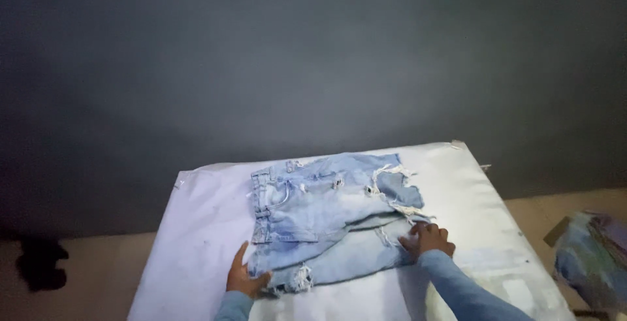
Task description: Folding a pair of jeans and a pair of denim shorts on a white covered table.
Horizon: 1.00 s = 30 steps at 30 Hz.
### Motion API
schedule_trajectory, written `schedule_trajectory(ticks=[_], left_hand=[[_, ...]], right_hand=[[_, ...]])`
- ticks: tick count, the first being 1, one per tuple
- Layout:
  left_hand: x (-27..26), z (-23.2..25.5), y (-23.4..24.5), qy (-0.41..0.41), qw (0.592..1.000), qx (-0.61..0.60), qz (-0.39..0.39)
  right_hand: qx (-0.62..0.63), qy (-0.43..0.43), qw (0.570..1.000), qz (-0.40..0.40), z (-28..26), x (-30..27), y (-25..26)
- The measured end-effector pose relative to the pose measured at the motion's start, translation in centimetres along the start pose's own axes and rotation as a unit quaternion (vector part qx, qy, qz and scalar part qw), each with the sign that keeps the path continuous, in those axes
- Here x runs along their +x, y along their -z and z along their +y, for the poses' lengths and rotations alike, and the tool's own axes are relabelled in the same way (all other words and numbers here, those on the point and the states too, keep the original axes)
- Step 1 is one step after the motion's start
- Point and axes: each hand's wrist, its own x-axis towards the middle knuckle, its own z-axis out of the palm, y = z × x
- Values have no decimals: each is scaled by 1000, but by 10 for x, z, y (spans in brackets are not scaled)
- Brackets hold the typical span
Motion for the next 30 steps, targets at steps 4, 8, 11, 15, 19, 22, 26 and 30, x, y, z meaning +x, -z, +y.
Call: schedule_trajectory(ticks=[4,8,11,15,19,22,26,30], left_hand=[[-13,70,-11,-166,983,9,80],[-36,184,-19,-181,975,-117,56],[24,111,2,-244,964,-89,56],[84,-93,28,-188,945,197,179],[66,-70,-30,-123,945,246,175],[23,-15,-17,-72,971,89,210],[1,93,-4,-40,956,117,265],[33,77,23,-203,945,77,244]], right_hand=[[-32,-1,999,-39,10,40,-34],[77,-69,994,-23,29,141,-89],[329,-58,921,201,54,183,-90],[231,-43,967,103,105,234,-151],[212,-46,974,59,130,306,-206],[233,-15,972,40,127,265,-219],[301,33,950,74,95,149,-98],[208,8,973,97,78,138,-60]])
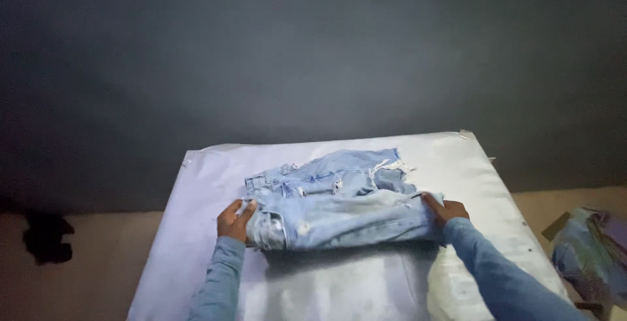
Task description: Folding a pair of jeans and a pair of denim shorts on a white covered table.
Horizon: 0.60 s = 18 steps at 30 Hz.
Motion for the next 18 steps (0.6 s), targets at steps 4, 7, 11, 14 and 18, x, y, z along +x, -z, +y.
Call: schedule_trajectory(ticks=[4,7,11,14,18], left_hand=[[1,-75,3,220,943,111,-223],[-4,-95,16,267,856,307,-318],[-17,-44,22,290,890,313,-161],[-16,-24,9,259,905,315,-121],[-21,51,-17,197,929,282,-139]], right_hand=[[19,-58,995,-77,-27,-29,25],[-10,14,997,-80,-52,-53,30],[-114,115,986,-30,-132,-113,69],[-144,207,968,-11,-157,-112,48],[-131,308,942,28,-186,-109,19]])
